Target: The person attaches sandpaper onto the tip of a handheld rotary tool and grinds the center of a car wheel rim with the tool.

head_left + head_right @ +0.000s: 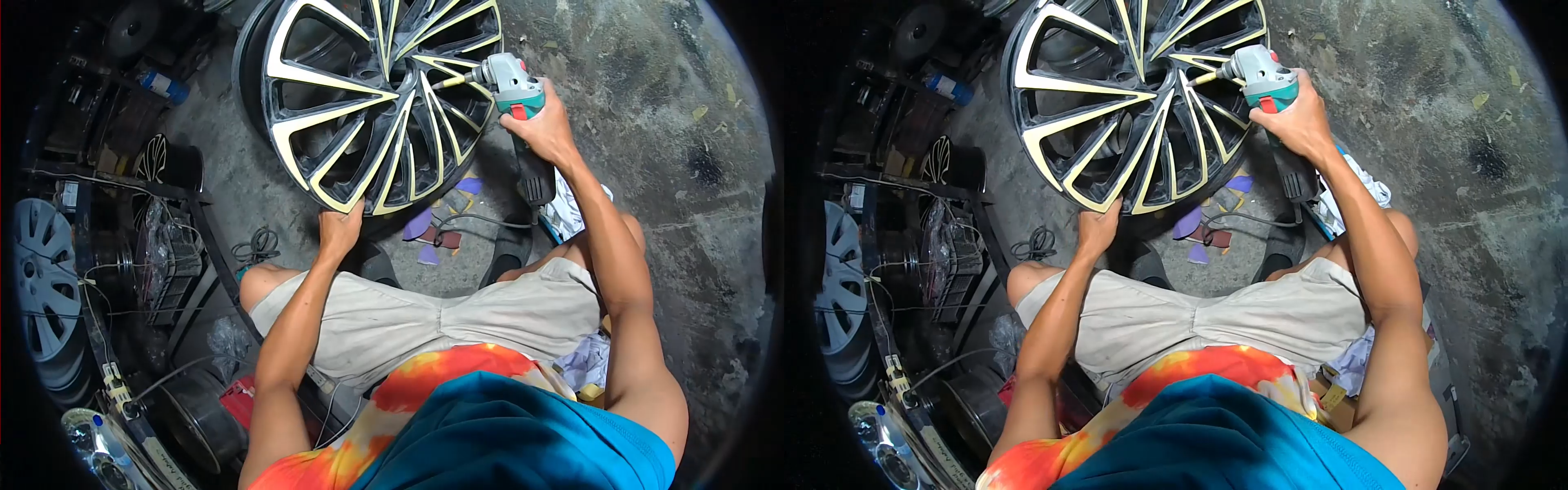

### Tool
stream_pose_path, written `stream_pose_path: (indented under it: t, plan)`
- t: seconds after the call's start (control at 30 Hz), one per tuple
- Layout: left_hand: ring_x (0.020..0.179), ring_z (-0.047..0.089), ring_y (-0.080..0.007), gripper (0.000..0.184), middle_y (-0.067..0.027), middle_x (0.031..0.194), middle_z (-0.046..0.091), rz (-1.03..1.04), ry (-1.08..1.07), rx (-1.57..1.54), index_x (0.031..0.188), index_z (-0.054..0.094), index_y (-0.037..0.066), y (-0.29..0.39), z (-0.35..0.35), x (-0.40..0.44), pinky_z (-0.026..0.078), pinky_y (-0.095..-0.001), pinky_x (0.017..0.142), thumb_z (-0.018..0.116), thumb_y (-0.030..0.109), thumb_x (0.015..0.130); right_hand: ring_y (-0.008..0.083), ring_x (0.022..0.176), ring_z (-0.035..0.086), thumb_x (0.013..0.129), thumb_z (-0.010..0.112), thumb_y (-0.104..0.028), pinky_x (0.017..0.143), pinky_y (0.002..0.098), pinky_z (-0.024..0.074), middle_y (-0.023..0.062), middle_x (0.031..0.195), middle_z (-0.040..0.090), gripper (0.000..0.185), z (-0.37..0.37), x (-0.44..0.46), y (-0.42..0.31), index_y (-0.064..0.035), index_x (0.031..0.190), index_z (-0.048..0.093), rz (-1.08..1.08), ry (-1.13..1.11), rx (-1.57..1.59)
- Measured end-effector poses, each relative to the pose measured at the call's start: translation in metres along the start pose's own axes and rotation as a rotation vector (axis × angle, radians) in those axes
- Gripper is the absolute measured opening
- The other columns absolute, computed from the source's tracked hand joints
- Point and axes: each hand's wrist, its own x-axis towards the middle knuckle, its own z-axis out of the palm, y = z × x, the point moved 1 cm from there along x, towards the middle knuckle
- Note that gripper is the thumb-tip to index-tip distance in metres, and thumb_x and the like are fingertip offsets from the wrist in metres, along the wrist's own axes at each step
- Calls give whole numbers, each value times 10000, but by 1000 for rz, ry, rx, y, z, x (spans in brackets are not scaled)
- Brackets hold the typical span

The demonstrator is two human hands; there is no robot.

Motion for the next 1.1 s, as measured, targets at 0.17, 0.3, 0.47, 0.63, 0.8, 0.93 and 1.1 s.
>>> stream_pose_path:
  t: [0.17, 0.3, 0.47, 0.63, 0.8, 0.93, 1.1]
  plan:
    - [747, 757, -244, 208, -178, 795, 758, 86, 3, -19, 876, 739, -54, 18, -23, 14, 538, -393, 671, 721, 154, 875, 270, 948, 664, 657, 856, -288, 890, 380, 534, 183, 1041, 683, 693, -5, -3, 4, 21, 1194, 544, -25, 27, -5]
    - [521, 668, -314, 345, -223, 568, 622, 87, 2, 436, 623, 636, -61, 87, -93, 46, 466, -436, 531, 779, 207, 786, 324, 1012, 694, 637, 872, -344, 932, 402, 539, 218, 1098, 700, 801, -16, -7, -1, 24, 1264, 535, 4, -62, 49]
    - [546, 611, -438, 417, -290, 582, 533, 280, 55, 520, 633, 606, -83, 185, -112, 101, 455, -486, 573, 712, 291, 784, 288, 969, 685, 640, 869, -324, 908, 389, 539, 190, 1071, 697, 747, -18, -18, 19, 23, 1220, 550, 46, -102, 93]
    - [523, 610, -366, 482, -231, 574, 578, 261, -64, 519, 685, 662, -65, 217, -110, 109, 464, -426, 568, 763, 391, 801, 275, 944, 681, 645, 873, -293, 890, 380, 542, 174, 1050, 698, 710, -22, -15, 33, 23, 1200, 562, 103, -57, 94]
    - [770, 689, -262, 470, -152, 847, 721, 609, 324, 684, 950, 723, -10, 242, -99, 136, 535, -343, 752, 786, 451, 880, 249, 924, 680, 653, 885, -316, 873, 366, 543, 164, 1034, 705, 712, 4, 4, 55, 47, 1177, 569, 192, -69, 283]
    - [1006, 645, -433, 329, -241, 1053, 690, 582, 377, 550, 1074, 718, 18, 256, -78, 168, 500, -490, 893, 598, 311, 983, 245, 923, 683, 652, 897, -312, 869, 360, 545, 164, 1041, 708, 720, 28, 14, 53, 49, 1183, 571, 170, -72, 232]
    - [1021, 646, -432, 419, -210, 1039, 703, 562, 370, 586, 1112, 736, 55, 248, -81, 196, 493, -507, 921, 525, 398, 996, 252, 931, 686, 647, 910, -336, 859, 357, 552, 178, 1054, 706, 746, 39, 20, 31, 57, 1180, 566, 195, -25, 245]
